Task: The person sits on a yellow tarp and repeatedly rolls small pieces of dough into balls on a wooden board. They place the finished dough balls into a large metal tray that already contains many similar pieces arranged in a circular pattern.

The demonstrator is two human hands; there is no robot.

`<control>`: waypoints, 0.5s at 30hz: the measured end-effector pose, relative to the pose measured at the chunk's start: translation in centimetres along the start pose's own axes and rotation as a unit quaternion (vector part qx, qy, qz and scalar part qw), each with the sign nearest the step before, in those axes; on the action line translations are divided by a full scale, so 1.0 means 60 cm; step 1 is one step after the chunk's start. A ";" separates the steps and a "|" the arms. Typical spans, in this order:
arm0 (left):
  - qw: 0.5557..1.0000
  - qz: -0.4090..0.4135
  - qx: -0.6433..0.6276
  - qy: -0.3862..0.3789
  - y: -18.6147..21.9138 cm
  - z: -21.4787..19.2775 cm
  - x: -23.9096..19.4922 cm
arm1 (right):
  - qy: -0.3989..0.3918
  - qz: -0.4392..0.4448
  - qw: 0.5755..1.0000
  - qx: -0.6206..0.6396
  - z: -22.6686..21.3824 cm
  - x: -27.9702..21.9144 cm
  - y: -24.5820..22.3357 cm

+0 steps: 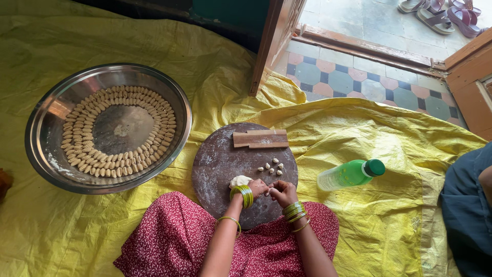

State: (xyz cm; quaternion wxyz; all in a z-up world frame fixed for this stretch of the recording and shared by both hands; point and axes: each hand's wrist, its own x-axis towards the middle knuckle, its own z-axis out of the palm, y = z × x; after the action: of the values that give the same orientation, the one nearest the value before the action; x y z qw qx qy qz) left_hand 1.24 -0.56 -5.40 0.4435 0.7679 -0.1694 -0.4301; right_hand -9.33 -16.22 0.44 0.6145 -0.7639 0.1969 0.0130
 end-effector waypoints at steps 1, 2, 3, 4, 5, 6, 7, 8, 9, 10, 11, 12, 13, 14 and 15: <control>1.000 -0.009 -0.005 0.001 0.001 0.000 0.001 | -0.002 0.012 0.998 0.066 0.005 0.005 0.008; 1.000 -0.016 -0.009 0.001 0.001 0.000 0.000 | -0.005 0.024 0.991 0.132 0.010 0.009 0.015; 1.000 -0.023 -0.014 0.003 0.003 -0.001 0.000 | -0.010 0.048 0.973 0.227 0.014 0.012 0.021; 0.997 -0.025 -0.074 0.006 0.002 -0.001 -0.003 | -0.014 0.071 0.945 0.319 0.017 0.014 0.026; 0.989 -0.021 -0.145 0.008 0.002 -0.001 -0.006 | -0.019 0.093 0.908 0.408 0.018 0.019 0.029; 0.977 -0.019 -0.213 0.013 0.001 -0.004 -0.009 | -0.020 0.086 0.884 0.459 0.011 0.024 0.029; 0.950 -0.028 -0.311 0.007 -0.004 -0.004 -0.016 | -0.020 0.080 0.857 0.508 -0.002 0.025 0.030; 0.915 -0.033 -0.401 0.003 -0.009 -0.007 -0.022 | -0.020 0.074 0.827 0.556 -0.007 0.025 0.032; 0.879 -0.038 -0.475 0.002 -0.012 -0.009 -0.027 | 0.032 0.088 0.866 0.492 -0.010 0.025 0.033; 0.883 -0.038 -0.467 0.007 -0.012 -0.010 -0.026 | 0.085 0.102 0.896 0.423 -0.016 0.025 0.032; 0.891 -0.041 -0.452 0.013 -0.010 -0.009 -0.025 | 0.137 0.116 0.919 0.352 -0.017 0.022 0.033; 0.898 -0.041 -0.438 0.018 -0.009 -0.004 -0.024 | 0.141 0.096 0.953 0.251 -0.012 0.017 0.034; 0.905 -0.020 -0.425 0.025 -0.010 -0.001 -0.024 | 0.142 0.076 0.976 0.147 -0.002 0.011 0.034; 0.911 0.001 -0.411 0.032 -0.007 0.005 -0.021 | 0.140 0.055 0.988 0.041 0.008 0.006 0.031; 0.917 0.024 -0.397 0.040 -0.003 0.010 -0.018 | 0.159 -0.048 0.985 -0.038 0.017 0.002 0.024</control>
State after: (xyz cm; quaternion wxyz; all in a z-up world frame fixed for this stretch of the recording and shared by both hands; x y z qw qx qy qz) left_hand 0.09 -0.11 -5.16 0.7283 0.5414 0.0149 -0.4198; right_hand -9.43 -15.51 -1.17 0.5459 -0.7873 0.2546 -0.1312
